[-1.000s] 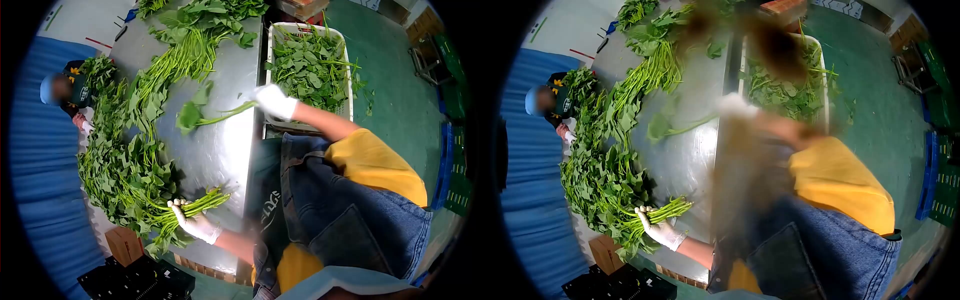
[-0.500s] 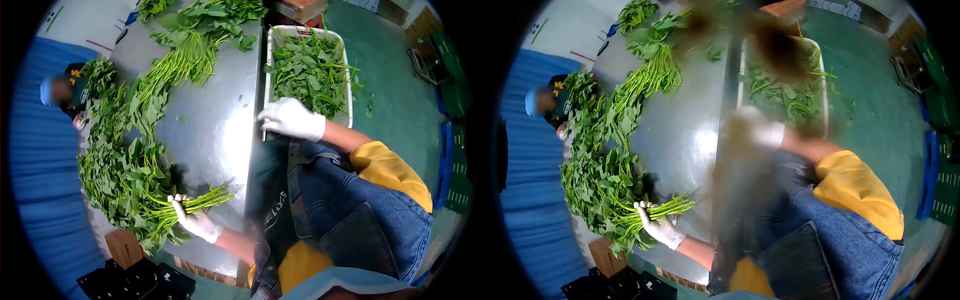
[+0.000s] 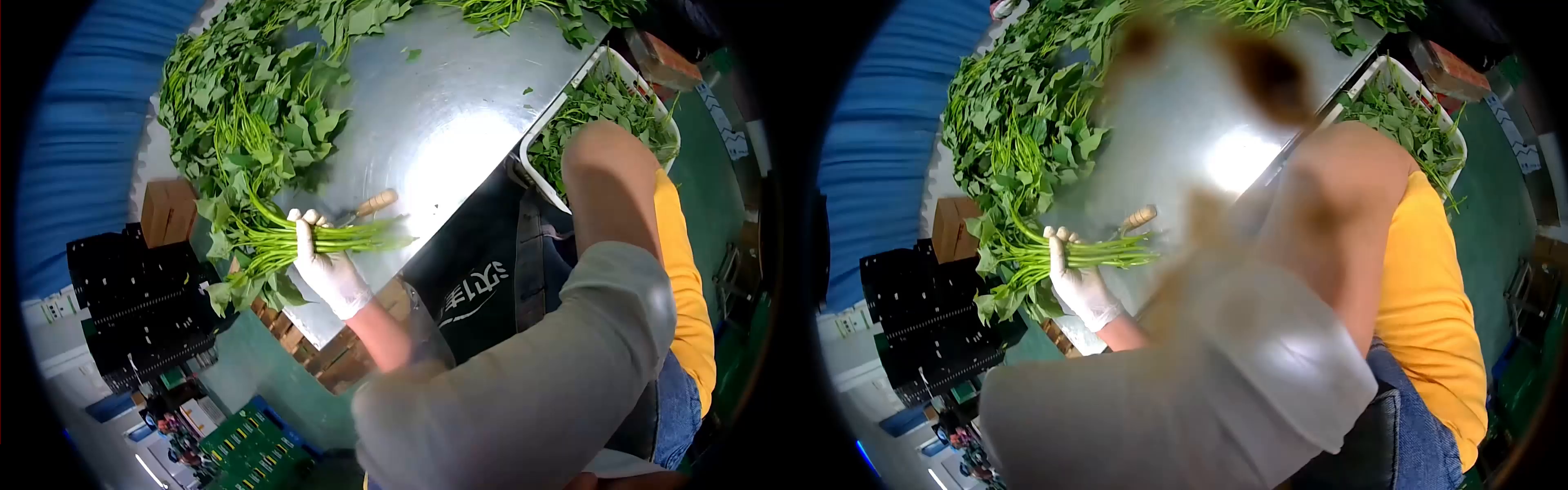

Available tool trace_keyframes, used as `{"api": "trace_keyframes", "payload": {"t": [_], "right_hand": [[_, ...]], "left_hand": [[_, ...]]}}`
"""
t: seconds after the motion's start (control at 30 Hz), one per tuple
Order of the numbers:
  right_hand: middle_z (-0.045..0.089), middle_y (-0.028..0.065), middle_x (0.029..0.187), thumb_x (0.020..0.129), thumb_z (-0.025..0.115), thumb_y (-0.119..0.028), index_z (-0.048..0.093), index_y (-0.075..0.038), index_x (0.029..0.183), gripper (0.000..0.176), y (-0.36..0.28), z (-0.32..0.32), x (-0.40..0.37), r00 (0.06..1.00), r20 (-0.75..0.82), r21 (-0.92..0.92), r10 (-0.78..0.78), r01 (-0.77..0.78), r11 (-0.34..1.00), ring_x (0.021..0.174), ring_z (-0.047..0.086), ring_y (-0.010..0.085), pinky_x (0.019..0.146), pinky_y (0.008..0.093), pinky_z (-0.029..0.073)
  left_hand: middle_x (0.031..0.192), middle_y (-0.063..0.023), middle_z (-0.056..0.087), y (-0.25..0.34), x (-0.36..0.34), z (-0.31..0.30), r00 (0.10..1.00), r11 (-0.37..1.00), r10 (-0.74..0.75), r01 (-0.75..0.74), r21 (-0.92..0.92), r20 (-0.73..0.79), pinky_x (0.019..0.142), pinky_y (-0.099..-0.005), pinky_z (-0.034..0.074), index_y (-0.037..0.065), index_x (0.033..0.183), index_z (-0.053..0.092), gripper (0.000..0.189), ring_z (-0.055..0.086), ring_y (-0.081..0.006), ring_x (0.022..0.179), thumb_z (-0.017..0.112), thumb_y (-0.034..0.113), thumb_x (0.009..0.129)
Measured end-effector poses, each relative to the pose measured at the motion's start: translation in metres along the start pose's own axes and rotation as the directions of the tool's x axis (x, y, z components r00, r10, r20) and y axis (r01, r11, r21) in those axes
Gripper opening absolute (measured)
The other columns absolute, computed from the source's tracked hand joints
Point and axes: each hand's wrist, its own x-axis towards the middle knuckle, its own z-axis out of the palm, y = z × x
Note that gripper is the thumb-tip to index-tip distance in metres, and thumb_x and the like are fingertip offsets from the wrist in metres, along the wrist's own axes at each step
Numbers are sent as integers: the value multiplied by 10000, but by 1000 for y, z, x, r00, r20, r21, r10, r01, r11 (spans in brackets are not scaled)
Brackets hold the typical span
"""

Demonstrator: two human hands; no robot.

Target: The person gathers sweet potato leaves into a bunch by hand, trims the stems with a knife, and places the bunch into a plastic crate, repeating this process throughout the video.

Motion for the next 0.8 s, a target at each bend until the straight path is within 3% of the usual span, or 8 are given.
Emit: {"api": "trace_keyframes", "payload": {"t": [0.3, 0.43, 0.5, 0.57, 0.63, 0.7, 0.77, 0.8], "right_hand": [[628, 85, 874, 811, 577, -227, 634, -73, 936, 206, -5, -3, -3, 1000, -7, 10, 0, 0, 1000, 791, 600, 269, 720, 366, 473], [630, 78, 853, 807, 585, -243, 641, -80, 908, 199, 43, 0, -45, 968, -35, -27, 250, -251, 968, 775, 603, 269, 705, 362, 474], [631, 74, 843, 805, 588, -250, 644, -84, 894, 197, 98, 17, -92, 823, -37, -157, 566, -565, 810, 767, 605, 269, 697, 360, 475], [632, 71, 833, 804, 592, -258, 648, -87, 880, 195, 173, 45, -145, 542, -40, -274, 840, -814, 512, 759, 607, 269, 690, 358, 476], [652, 90, 891, 820, 586, -246, 656, -95, 987, 236, 236, 73, -191, 392, -62, -324, 918, -878, 353, 839, 622, 273, 750, 354, 487], [642, 106, 955, 816, 571, -192, 633, -109, 1065, 271, 283, 91, -218, 180, 10, -441, 984, -882, 166, 872, 616, 290, 758, 368, 488], [620, 132, 1020, 804, 538, -112, 582, -118, 1159, 357, 323, 118, -243, 177, -19, -522, 984, -841, 141, 914, 604, 306, 766, 381, 488], [601, 137, 1051, 793, 501, -51, 544, -114, 1205, 419, 347, 132, -260, 251, -12, -556, 968, -806, 202, 936, 594, 311, 774, 390, 489]], "left_hand": [[906, -64, 570, -3, 0, 5, 999, 1000, 21, -22, 19, 46, 701, -246, 451, 33, 1110, 521, 217, 526, -133, 790, 552, 98, 905], [877, -89, 568, -1, 5, 5, 995, 992, 42, -31, 119, -92, 723, -248, 429, -19, 1111, 491, 246, 519, -140, 775, 543, 68, 887], [892, -90, 572, -9, 4, 12, 971, 963, 205, -177, 203, -126, 741, -254, 420, -19, 1108, 496, 246, 515, -139, 779, 536, 86, 888], [890, -80, 575, -13, 8, 9, 950, 934, 285, -246, 257, -127, 755, -257, 409, -24, 1112, 492, 266, 508, -133, 781, 534, 113, 889], [874, -67, 574, -1, 0, 3, 897, 845, 421, -335, 417, -134, 751, -260, 402, -30, 1111, 490, 275, 501, -124, 784, 529, 123, 886], [777, -32, 530, 11, -5, 8, 861, 846, 470, -377, 376, -195, 753, -250, 380, -27, 1112, 497, 263, 471, -117, 742, 514, 105, 885], [709, -7, 477, 17, 2, -15, 833, 800, 535, -446, 402, -141, 729, -242, 365, -33, 1152, 487, 291, 436, -102, 697, 500, 114, 901], [672, 11, 438, 23, 1, -17, 873, 882, 445, -389, 265, -200, 682, -231, 352, -39, 1187, 474, 322, 403, -85, 655, 493, 135, 917]]}}
